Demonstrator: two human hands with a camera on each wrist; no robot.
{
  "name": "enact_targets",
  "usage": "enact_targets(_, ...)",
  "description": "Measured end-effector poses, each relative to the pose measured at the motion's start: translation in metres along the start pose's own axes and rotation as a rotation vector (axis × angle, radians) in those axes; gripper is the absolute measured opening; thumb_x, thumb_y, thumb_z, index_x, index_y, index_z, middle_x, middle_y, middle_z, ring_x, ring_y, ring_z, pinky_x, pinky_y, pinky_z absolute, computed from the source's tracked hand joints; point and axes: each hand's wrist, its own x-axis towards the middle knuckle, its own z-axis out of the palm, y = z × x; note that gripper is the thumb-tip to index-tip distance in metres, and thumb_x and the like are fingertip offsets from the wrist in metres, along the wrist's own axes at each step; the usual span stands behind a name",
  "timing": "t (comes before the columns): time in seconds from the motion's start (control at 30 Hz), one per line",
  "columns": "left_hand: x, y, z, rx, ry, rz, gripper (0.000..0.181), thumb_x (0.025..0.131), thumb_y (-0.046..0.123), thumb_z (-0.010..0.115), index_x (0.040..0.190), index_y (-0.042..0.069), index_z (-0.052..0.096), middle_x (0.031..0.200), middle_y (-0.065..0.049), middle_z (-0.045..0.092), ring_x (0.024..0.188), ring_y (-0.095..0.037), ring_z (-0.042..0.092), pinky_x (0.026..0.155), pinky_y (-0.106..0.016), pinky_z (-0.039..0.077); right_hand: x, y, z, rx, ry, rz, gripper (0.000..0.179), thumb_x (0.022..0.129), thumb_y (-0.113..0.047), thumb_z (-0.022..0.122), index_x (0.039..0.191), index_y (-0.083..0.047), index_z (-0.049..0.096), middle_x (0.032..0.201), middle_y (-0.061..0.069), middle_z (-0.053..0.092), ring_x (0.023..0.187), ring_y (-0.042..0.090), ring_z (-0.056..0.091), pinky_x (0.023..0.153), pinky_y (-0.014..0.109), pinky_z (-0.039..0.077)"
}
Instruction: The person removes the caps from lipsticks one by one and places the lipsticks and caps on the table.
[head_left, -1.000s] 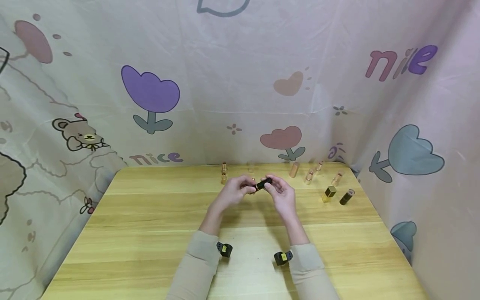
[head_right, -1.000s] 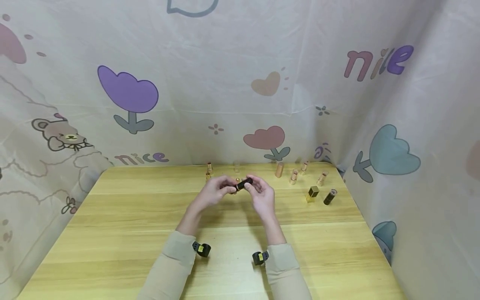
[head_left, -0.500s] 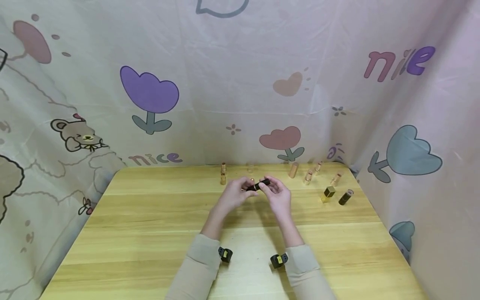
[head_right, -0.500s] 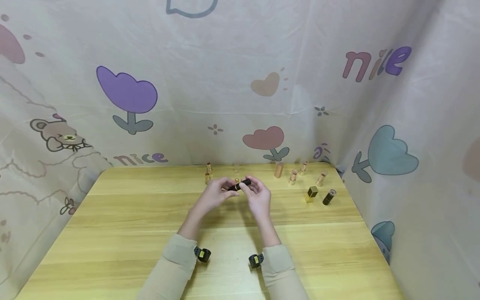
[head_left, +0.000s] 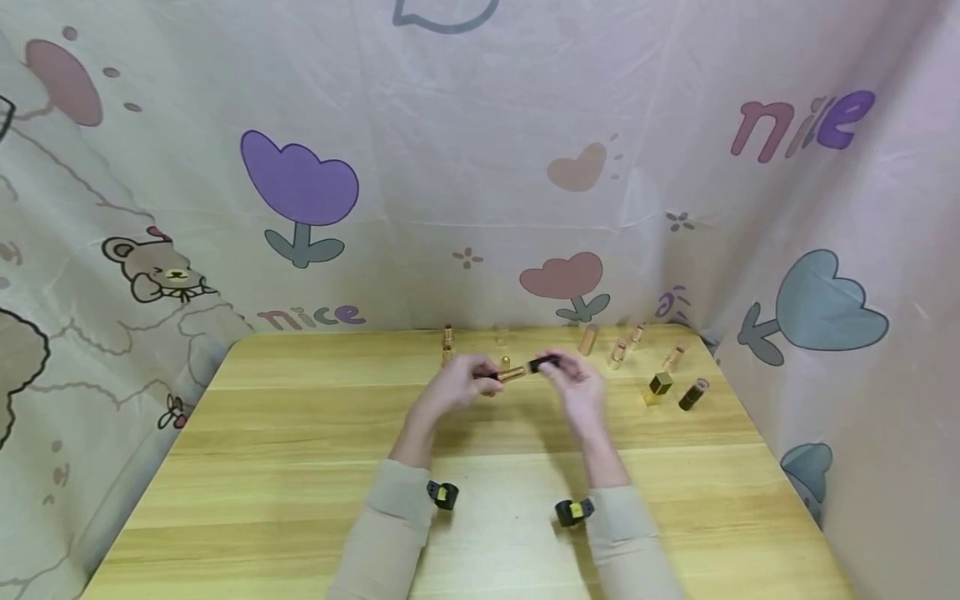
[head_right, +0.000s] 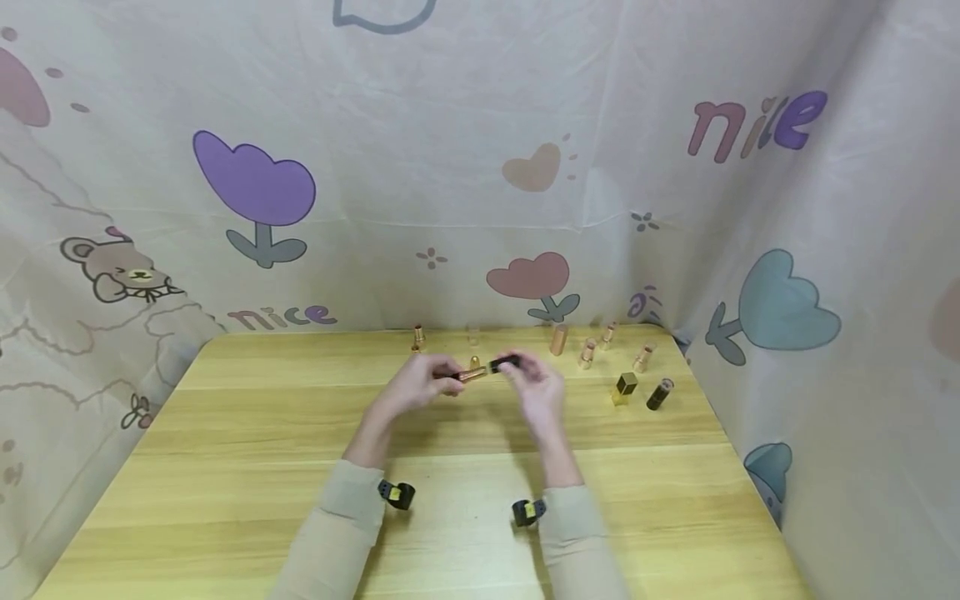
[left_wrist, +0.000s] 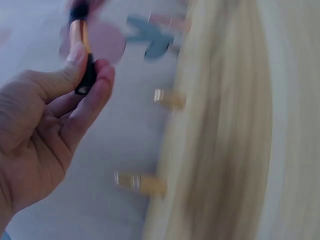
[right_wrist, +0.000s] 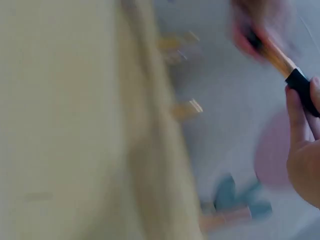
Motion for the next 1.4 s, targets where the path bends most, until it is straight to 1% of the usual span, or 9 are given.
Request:
enact_targets(0.1, -0.005, -0.004, -0.012, -0.027, 0.041, -0.054, 0.010, 0.096, 0.003, 0.073, 0.105, 0.001, 0.073, 0.092, -0.007, 0.074, 0.085, -0.025, 0.074, 0.084, -0.052, 0.063, 0.009, -0.013, -0.017, 0.041, 0.054, -0.089, 0.032, 0.089, 0.008, 0.075, 0.120, 0.006, 0.069, 0.112, 0.011, 0.077, 0.103, 0.013, 0.074, 0.096, 0.025, 0.058)
enact_targets(0.2, -0.007, -0.004, -0.018, -0.041, 0.082, -0.059, 0.011, 0.096, 0.007, 0.074, 0.107, 0.004, 0.073, 0.093, -0.006, 0.074, 0.089, -0.027, 0.074, 0.087, -0.055, 0.062, 0.016, -0.019, -0.022, 0.040, 0.016, -0.149, 0.034, 0.089, 0.009, 0.075, 0.122, 0.011, 0.066, 0.112, 0.010, 0.078, 0.104, 0.015, 0.074, 0.098, 0.029, 0.057)
enact_targets(0.47, -0.005, -0.004, -0.008, -0.039, 0.130, 0.057, 0.020, 0.097, 0.014, 0.075, 0.115, 0.008, 0.070, 0.108, -0.006, 0.075, 0.106, -0.025, 0.071, 0.094, -0.042, 0.060, 0.016, -0.010, -0.007, -0.092, -0.046, -0.161, 0.032, 0.087, 0.010, 0.077, 0.117, 0.011, 0.069, 0.116, 0.026, 0.073, 0.100, 0.010, 0.073, 0.094, 0.028, 0.059)
enact_targets(0.57, -0.004, -0.006, -0.005, -0.085, 0.139, 0.059, 0.023, 0.097, 0.012, 0.074, 0.118, 0.007, 0.068, 0.113, -0.009, 0.075, 0.110, -0.027, 0.071, 0.099, -0.041, 0.059, 0.019, -0.006, 0.001, -0.171, -0.068, -0.168, 0.031, 0.087, 0.007, 0.079, 0.117, 0.007, 0.071, 0.117, 0.027, 0.072, 0.103, 0.016, 0.073, 0.092, 0.027, 0.060)
enact_targets(0.67, -0.005, -0.009, -0.005, -0.122, 0.146, 0.027, 0.027, 0.097, 0.010, 0.074, 0.121, 0.004, 0.065, 0.117, -0.011, 0.075, 0.114, -0.028, 0.070, 0.101, -0.042, 0.058, 0.024, -0.002, 0.009, -0.248, -0.085, -0.156, 0.029, 0.088, 0.003, 0.080, 0.116, 0.005, 0.073, 0.116, 0.024, 0.074, 0.106, 0.027, 0.074, 0.090, 0.025, 0.060)
enact_targets(0.8, -0.007, -0.015, -0.007, -0.114, 0.167, -0.014, 0.031, 0.095, 0.007, 0.074, 0.124, 0.002, 0.061, 0.121, -0.010, 0.075, 0.117, -0.028, 0.069, 0.103, -0.041, 0.056, 0.030, 0.007, 0.016, -0.352, -0.119, -0.132, 0.027, 0.089, 0.003, 0.079, 0.115, 0.004, 0.073, 0.115, 0.021, 0.075, 0.107, 0.036, 0.074, 0.088, 0.025, 0.061)
enact_targets(1.03, -0.009, -0.030, -0.013, -0.099, 0.200, -0.047, 0.026, 0.090, -0.004, 0.073, 0.114, -0.001, 0.061, 0.119, -0.019, 0.071, 0.111, -0.032, 0.070, 0.100, -0.036, 0.058, 0.039, 0.026, 0.023, -0.497, -0.221, -0.095, 0.027, 0.090, 0.004, 0.077, 0.117, 0.007, 0.072, 0.113, 0.021, 0.075, 0.109, 0.035, 0.072, 0.090, 0.030, 0.062)
enact_targets(1.17, -0.010, -0.041, -0.017, -0.071, 0.225, -0.093, 0.027, 0.089, -0.006, 0.073, 0.114, -0.004, 0.061, 0.109, -0.017, 0.066, 0.105, -0.031, 0.070, 0.095, -0.036, 0.060, 0.041, 0.033, 0.028, -0.566, -0.275, -0.054, 0.028, 0.089, 0.007, 0.077, 0.116, 0.007, 0.072, 0.114, 0.021, 0.074, 0.109, 0.035, 0.072, 0.089, 0.029, 0.062)
enact_targets(1.4, -0.013, -0.056, -0.025, 0.039, 0.260, -0.154, 0.024, 0.089, -0.005, 0.072, 0.111, -0.003, 0.064, 0.109, -0.016, 0.067, 0.105, -0.031, 0.069, 0.097, -0.040, 0.059, 0.040, 0.041, 0.033, -0.689, -0.347, -0.031, 0.026, 0.086, 0.009, 0.078, 0.111, 0.004, 0.073, 0.111, 0.019, 0.072, 0.104, 0.033, 0.072, 0.090, 0.036, 0.063)
